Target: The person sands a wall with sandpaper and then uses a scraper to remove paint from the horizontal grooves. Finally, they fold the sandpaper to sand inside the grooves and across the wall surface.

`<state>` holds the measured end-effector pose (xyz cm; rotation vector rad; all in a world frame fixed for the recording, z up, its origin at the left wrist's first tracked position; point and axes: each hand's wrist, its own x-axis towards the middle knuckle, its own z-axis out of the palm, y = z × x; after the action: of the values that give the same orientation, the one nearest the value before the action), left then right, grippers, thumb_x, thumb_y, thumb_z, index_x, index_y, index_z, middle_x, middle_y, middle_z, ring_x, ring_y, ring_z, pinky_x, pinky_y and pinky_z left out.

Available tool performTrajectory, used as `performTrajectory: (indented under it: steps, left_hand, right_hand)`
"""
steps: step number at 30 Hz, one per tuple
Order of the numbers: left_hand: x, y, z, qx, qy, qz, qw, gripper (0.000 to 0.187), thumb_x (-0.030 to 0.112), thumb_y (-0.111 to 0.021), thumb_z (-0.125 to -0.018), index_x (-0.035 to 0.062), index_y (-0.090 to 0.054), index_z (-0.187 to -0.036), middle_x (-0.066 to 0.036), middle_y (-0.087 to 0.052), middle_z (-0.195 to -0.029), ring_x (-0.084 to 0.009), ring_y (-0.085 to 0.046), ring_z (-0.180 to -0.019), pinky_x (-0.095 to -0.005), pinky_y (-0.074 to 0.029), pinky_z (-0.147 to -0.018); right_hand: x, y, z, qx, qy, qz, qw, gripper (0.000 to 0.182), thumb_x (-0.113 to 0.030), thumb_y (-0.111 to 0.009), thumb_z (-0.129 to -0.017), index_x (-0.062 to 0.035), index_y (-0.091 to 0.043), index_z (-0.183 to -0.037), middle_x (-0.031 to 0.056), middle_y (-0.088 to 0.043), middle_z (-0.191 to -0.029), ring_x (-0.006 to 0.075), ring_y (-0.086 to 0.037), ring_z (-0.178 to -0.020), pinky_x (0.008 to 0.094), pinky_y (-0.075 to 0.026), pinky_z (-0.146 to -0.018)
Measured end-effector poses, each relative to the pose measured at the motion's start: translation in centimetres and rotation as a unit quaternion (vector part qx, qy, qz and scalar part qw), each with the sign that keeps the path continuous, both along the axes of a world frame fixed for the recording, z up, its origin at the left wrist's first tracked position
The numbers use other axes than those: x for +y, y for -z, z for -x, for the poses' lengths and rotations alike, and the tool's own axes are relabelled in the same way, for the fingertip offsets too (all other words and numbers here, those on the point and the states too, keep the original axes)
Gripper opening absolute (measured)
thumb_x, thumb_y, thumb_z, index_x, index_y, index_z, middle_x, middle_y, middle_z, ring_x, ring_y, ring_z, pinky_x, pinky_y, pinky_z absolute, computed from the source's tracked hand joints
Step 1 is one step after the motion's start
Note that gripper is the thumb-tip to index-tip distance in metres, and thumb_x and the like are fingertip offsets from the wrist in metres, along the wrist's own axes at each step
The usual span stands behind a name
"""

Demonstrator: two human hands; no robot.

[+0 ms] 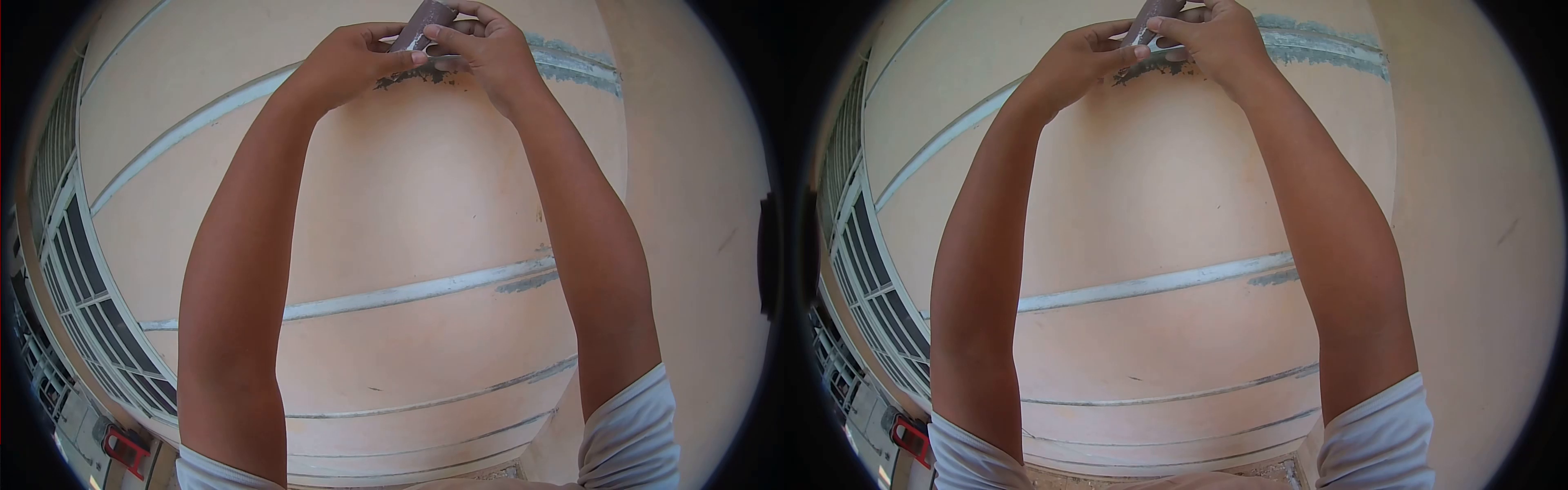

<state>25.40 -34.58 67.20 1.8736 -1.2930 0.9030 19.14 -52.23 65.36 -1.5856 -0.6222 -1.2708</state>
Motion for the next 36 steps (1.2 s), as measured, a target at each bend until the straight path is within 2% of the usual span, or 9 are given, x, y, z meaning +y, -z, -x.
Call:
performTrajectory:
  steps: [7, 11, 14, 16, 19, 25, 27, 30, 36]
  left_hand:
    - [0.4, 0.2, 0.4, 0.011, -0.006, -0.051, 0.999, 0.067, 0.05, -0.079, -0.087, 0.0085, -0.064, -0.138, -0.01, -0.074, -0.105, -0.0173, -0.066, -0.088, -0.0332, -0.051, -0.083]
    - [0.1, 0.6, -0.4, -0.004, -0.015, 0.013, 1.0, 0.05, 0.039, -0.075, -0.091, 0.0087, -0.069, -0.13, -0.007, -0.076, -0.1, -0.0176, -0.07, -0.091, -0.0335, -0.053, -0.079]
    - [0.1, -0.2, -1.6, -0.05, -0.037, 0.058, 0.996, 0.045, 0.034, -0.072, -0.092, 0.0115, -0.069, -0.13, -0.008, -0.076, -0.102, -0.0186, -0.07, -0.091, -0.0364, -0.054, -0.079]
    - [0.1, -0.3, -1.5, -0.079, -0.067, 0.076, 0.992, 0.042, 0.03, -0.071, -0.091, 0.014, -0.07, -0.129, -0.008, -0.076, -0.103, -0.0197, -0.071, -0.092, -0.0384, -0.055, -0.079]
    - [-0.3, -0.5, -1.0, -0.176, -0.193, 0.057, 0.964, 0.04, 0.029, -0.073, -0.09, 0.0164, -0.069, -0.128, -0.006, -0.077, -0.11, -0.0212, -0.073, -0.089, -0.0362, -0.056, -0.082]
    - [-3.8, -1.4, -4.0, -0.495, -0.243, 0.042, 0.833, 0.031, 0.02, -0.071, -0.088, 0.0228, -0.074, -0.119, -0.003, -0.075, -0.096, -0.0265, -0.071, -0.085, -0.0381, -0.057, -0.08]
    - [-4.6, -1.3, -4.5, -0.597, -0.233, 0.124, 0.757, 0.022, 0.021, -0.068, -0.09, 0.0236, -0.079, -0.109, 0.002, -0.076, -0.089, -0.0188, -0.072, -0.08, -0.0365, -0.054, -0.075]
    - [-4.4, -0.2, -0.1, -0.468, -0.29, -0.023, 0.835, 0.024, 0.021, -0.063, -0.093, 0.0094, -0.075, -0.111, -0.016, -0.073, -0.098, -0.0259, -0.071, -0.092, -0.042, -0.054, -0.087]
    - [-8.0, -0.4, 1.0, -0.41, -0.334, -0.04, 0.848, 0.021, 0.02, -0.064, -0.089, 0.0088, -0.077, -0.102, -0.012, -0.073, -0.093, -0.0267, -0.069, -0.084, -0.0396, -0.055, -0.082]
  right_hand:
    - [-0.2, 0.4, -1.2, -0.004, -0.002, -0.022, 1.0, 0.039, -0.005, -0.073, -0.093, 0.0041, -0.055, -0.127, 0.0146, -0.066, -0.101, 0.0197, -0.072, -0.08, 0.0281, -0.061, -0.061]
    - [0.6, 1.2, 0.0, 0.011, 0.005, -0.029, 0.999, 0.044, -0.003, -0.073, -0.092, 0.0021, -0.054, -0.131, 0.0151, -0.066, -0.108, 0.017, -0.072, -0.08, 0.0248, -0.061, -0.06]
    - [0.7, 2.2, 1.2, 0.043, 0.038, 0.018, 0.998, 0.046, -0.015, -0.07, -0.096, -0.0045, -0.054, -0.138, 0.0182, -0.063, -0.127, 0.0252, -0.07, -0.106, 0.0378, -0.061, -0.086]
    - [-2.0, 3.0, -2.2, -0.105, 0.231, 0.06, 0.965, 0.041, -0.017, -0.073, -0.091, -0.0133, -0.061, -0.13, 0.0042, -0.063, -0.114, 0.0157, -0.065, -0.103, 0.031, -0.055, -0.078]
    - [-3.5, 5.5, -4.2, -0.233, 0.331, 0.096, 0.909, 0.034, -0.013, -0.067, -0.086, -0.0141, -0.064, -0.12, 0.0064, -0.063, -0.105, 0.0289, -0.061, -0.1, 0.0414, -0.05, -0.088]
    - [-4.6, 8.0, -6.9, -0.329, 0.471, 0.167, 0.802, 0.031, -0.018, -0.07, -0.084, -0.0169, -0.068, -0.115, 0.0023, -0.062, -0.103, 0.0254, -0.058, -0.099, 0.0413, -0.046, -0.087]
    - [-4.8, 8.2, -7.4, -0.352, 0.485, 0.176, 0.781, 0.03, -0.017, -0.071, -0.083, -0.0168, -0.068, -0.113, 0.0017, -0.062, -0.102, 0.0246, -0.059, -0.098, 0.0411, -0.046, -0.086]
    - [-5.1, 8.2, -7.6, -0.354, 0.475, 0.165, 0.788, 0.026, -0.016, -0.071, -0.081, -0.0163, -0.068, -0.107, 0.0016, -0.062, -0.1, 0.0239, -0.058, -0.097, 0.0411, -0.045, -0.085]
    - [-5.0, 8.4, -7.7, -0.361, 0.473, 0.161, 0.788, 0.022, -0.015, -0.071, -0.08, -0.0156, -0.068, -0.102, 0.0018, -0.061, -0.095, 0.0237, -0.058, -0.094, 0.0409, -0.044, -0.084]
